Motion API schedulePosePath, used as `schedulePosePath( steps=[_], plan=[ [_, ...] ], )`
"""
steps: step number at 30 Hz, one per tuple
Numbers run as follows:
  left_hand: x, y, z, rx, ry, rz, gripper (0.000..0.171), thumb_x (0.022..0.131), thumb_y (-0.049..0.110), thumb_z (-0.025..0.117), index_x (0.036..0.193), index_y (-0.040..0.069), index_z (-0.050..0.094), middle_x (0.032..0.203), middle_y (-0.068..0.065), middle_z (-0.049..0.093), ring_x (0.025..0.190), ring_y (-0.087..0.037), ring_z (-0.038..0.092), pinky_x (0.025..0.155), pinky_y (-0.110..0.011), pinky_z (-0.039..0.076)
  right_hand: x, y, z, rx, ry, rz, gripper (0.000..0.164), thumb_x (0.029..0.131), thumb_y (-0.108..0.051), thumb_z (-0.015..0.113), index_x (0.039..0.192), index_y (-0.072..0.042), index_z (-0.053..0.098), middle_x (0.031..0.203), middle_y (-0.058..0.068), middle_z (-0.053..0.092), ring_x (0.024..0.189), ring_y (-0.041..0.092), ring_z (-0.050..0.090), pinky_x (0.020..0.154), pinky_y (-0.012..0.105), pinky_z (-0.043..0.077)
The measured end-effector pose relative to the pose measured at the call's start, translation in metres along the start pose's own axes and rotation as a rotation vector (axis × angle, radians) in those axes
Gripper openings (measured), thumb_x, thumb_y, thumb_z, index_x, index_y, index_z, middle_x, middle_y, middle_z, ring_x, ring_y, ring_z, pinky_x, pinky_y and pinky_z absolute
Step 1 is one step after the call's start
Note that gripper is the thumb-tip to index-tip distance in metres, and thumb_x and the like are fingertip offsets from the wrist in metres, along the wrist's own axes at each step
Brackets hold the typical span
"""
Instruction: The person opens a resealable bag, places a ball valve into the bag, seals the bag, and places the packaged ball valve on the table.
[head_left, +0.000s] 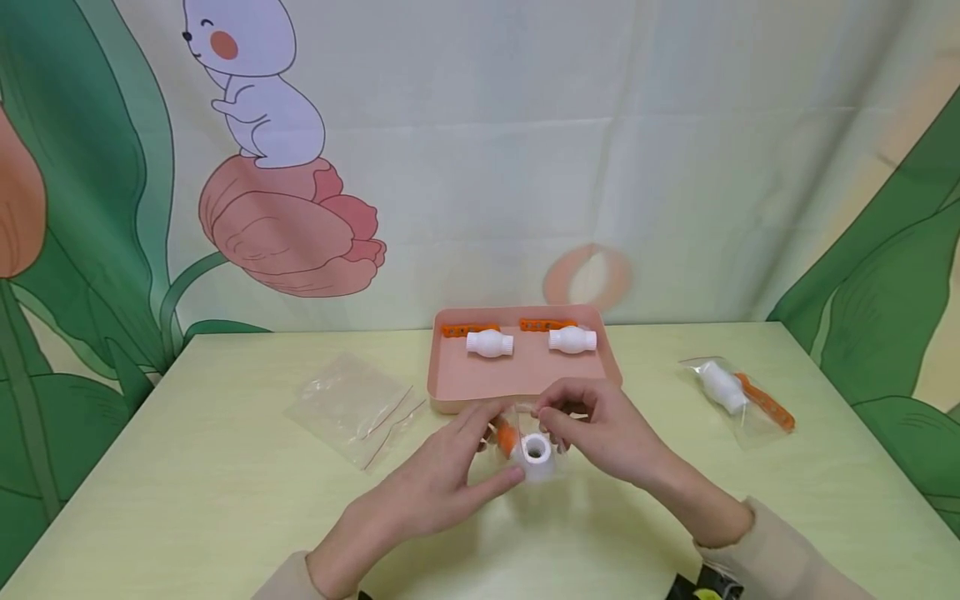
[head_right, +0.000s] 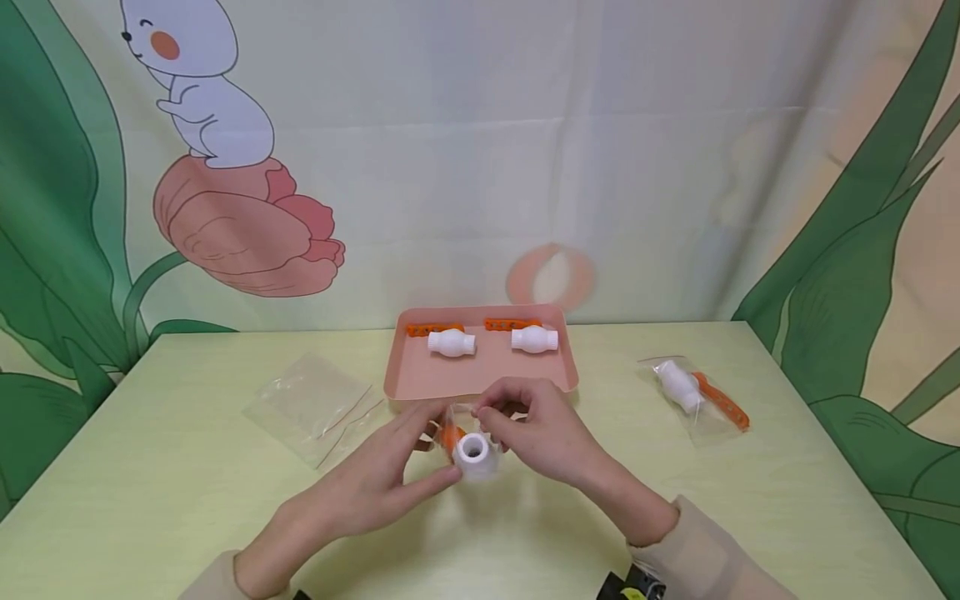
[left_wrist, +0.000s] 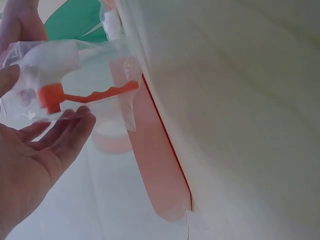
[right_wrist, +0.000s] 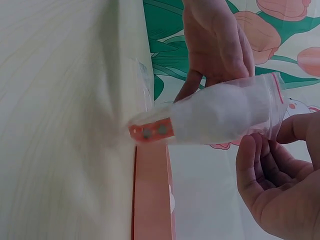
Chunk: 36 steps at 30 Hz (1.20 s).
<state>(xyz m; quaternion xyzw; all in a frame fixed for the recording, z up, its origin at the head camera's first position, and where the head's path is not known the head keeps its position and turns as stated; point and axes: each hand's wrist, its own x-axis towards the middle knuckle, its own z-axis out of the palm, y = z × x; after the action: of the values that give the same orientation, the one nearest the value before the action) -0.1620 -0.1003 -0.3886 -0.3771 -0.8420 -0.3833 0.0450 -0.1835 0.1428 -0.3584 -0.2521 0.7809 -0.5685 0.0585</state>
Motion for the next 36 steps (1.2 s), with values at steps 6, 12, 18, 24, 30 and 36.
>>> schedulePosePath(
  steps=[6,12,18,24,30,36],
  plan=[
    [0.0005,-0.0031,0.0007,0.043,-0.007,0.031,0.033,0.102,0.021,0.067,0.13,0.01,0.054,0.121,0.002,0.056,0.105,-0.014,0.059,0.091,-0.033,0.053,-0.0011,-0.0013,0.0001,-0.014,-0.022,0.011,0.01,0.101,-0.006,0.063,0.099,-0.003,0.072,0.085,0.007,0.061,0.069,0.017,0.059,0.06,0.025,0.05],
    [0.001,-0.0058,0.0006,0.106,0.013,0.066,0.026,0.097,0.018,0.074,0.119,0.009,0.061,0.112,0.004,0.06,0.101,-0.02,0.063,0.088,-0.031,0.053,-0.0015,-0.0012,0.0003,-0.023,-0.044,-0.001,0.011,0.102,-0.008,0.063,0.1,-0.005,0.073,0.087,0.006,0.062,0.073,0.02,0.06,0.063,0.026,0.052],
    [0.0023,-0.0058,-0.0008,0.104,-0.005,0.056,0.038,0.089,0.015,0.083,0.12,0.009,0.062,0.114,0.004,0.06,0.107,-0.016,0.063,0.094,-0.031,0.053,-0.0018,-0.0038,-0.0003,-0.038,-0.056,-0.003,0.012,0.104,-0.01,0.061,0.101,-0.007,0.073,0.089,0.005,0.062,0.076,0.021,0.06,0.065,0.029,0.053],
    [0.0047,-0.005,-0.0005,0.102,-0.004,0.055,0.034,0.088,0.015,0.084,0.113,0.011,0.062,0.105,0.007,0.065,0.103,-0.011,0.064,0.092,-0.03,0.054,-0.002,-0.0048,-0.0007,-0.03,-0.062,-0.011,0.013,0.105,-0.012,0.06,0.103,-0.007,0.072,0.088,0.006,0.06,0.076,0.02,0.059,0.066,0.028,0.051],
    [0.0058,-0.0014,0.0014,-0.008,-0.035,0.025,0.027,0.092,0.012,0.08,0.109,0.014,0.059,0.1,0.011,0.063,0.095,-0.006,0.062,0.088,-0.033,0.056,-0.001,-0.0053,-0.0037,-0.016,-0.044,-0.018,0.014,0.104,-0.012,0.061,0.106,-0.006,0.074,0.083,0.007,0.058,0.072,0.018,0.055,0.059,0.023,0.044],
    [0.0054,0.0022,0.0017,-0.185,-0.073,-0.038,0.026,0.095,0.007,0.075,0.114,0.013,0.059,0.102,0.009,0.062,0.096,-0.008,0.064,0.087,-0.03,0.057,0.0009,-0.004,-0.0063,0.029,-0.041,0.016,0.015,0.103,-0.011,0.062,0.109,-0.006,0.075,0.086,0.007,0.062,0.075,0.017,0.056,0.066,0.023,0.048]
  ],
)
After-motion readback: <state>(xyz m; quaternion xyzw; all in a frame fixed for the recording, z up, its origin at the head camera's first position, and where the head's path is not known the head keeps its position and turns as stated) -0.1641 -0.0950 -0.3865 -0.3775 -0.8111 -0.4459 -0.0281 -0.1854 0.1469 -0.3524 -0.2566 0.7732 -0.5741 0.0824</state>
